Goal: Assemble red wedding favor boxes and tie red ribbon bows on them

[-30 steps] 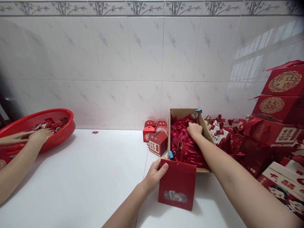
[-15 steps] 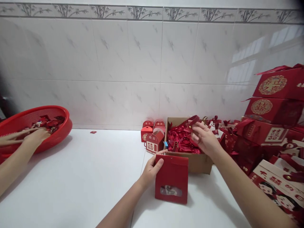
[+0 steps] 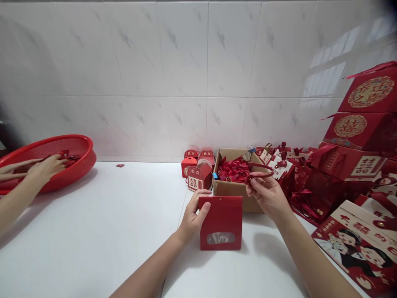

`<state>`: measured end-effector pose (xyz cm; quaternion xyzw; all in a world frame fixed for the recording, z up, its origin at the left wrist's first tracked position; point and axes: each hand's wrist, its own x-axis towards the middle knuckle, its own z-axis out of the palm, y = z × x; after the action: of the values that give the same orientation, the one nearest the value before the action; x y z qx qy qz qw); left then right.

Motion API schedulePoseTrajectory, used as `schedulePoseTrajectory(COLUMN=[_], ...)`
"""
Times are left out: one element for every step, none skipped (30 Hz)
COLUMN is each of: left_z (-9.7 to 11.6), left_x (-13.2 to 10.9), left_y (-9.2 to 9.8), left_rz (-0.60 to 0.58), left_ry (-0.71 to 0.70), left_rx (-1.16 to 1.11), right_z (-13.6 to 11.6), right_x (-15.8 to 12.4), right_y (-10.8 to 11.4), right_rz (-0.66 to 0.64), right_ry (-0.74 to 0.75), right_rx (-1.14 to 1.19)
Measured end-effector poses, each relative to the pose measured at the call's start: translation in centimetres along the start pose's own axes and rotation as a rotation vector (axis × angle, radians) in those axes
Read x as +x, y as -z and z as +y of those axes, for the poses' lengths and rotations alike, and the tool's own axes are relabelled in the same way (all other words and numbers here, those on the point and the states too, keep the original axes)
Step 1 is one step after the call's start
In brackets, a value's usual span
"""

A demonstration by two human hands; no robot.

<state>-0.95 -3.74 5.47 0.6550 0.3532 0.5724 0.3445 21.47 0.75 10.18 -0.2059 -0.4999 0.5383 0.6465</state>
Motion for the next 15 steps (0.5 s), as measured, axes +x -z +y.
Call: schedulePoseTrajectory(left_z=[0.0, 0.0, 0.1, 0.1, 0.2, 0.3, 0.4, 0.5, 0.5, 0.5, 0.5, 0.5, 0.4, 0.4, 0.5], left_x=[-0.1, -0.1, -0.3, -0.4, -0.5, -0.6, -0.7, -0.8, -0.9, -0.9, -1.0, -1.0, -1.0, -1.1, -1.1], left_y=[-0.1, -0.3, -0.4, -0.6, -0.7, -0.9, -1.0, -1.0, -1.1, -1.1, -1.1, -1.1, -1.1, -1.1, -1.1], left_rz=[0.012, 0.017, 0.019, 0.021, 0.024, 0.029, 0.032, 0.034, 0.031, 0.025, 0.018, 0.013, 0.010, 0.009, 0.007], left_ry=[-0.010, -0.011, -0.003, 0.009, 0.023, 0.035, 0.042, 0.042, 0.036, 0.024, 0.007, -0.014, -0.036, -0.056, -0.073], left_rx=[0.016, 0.023, 0.023, 0.018, 0.011, 0.006, 0.005, 0.010, 0.022, 0.038, 0.056, 0.073, 0.087, 0.098, 0.106], right_z=[0.3, 0.5, 0.7, 0.9, 1.0, 1.0, 1.0, 0.9, 0.8, 0.8, 0.7, 0.7, 0.7, 0.8, 1.0], right_x=[-0.4, -0.9, -1.4, -2.0, -2.4, -2.9, -3.3, -3.6, -3.9, -4.1, -4.3, -4.4, -4.5, -4.6, -4.7], right_y=[-0.1, -0.1, -0.2, -0.3, -0.4, -0.6, -0.8, -1.0, -1.3, -1.5, -1.8, -2.0, -2.2, -2.3, -2.4], right_rz=[-0.023, -0.039, -0.053, -0.063, -0.077, -0.098, -0.128, -0.162, -0.204, -0.247, -0.285, -0.311, -0.325, -0.325, -0.318], right_ry=[0.024, 0.050, 0.079, 0.112, 0.147, 0.185, 0.226, 0.268, 0.305, 0.339, 0.365, 0.383, 0.393, 0.406, 0.419], right_rx=[-0.027, -0.058, -0.093, -0.133, -0.175, -0.220, -0.274, -0.340, -0.418, -0.499, -0.581, -0.655, -0.718, -0.768, -0.810])
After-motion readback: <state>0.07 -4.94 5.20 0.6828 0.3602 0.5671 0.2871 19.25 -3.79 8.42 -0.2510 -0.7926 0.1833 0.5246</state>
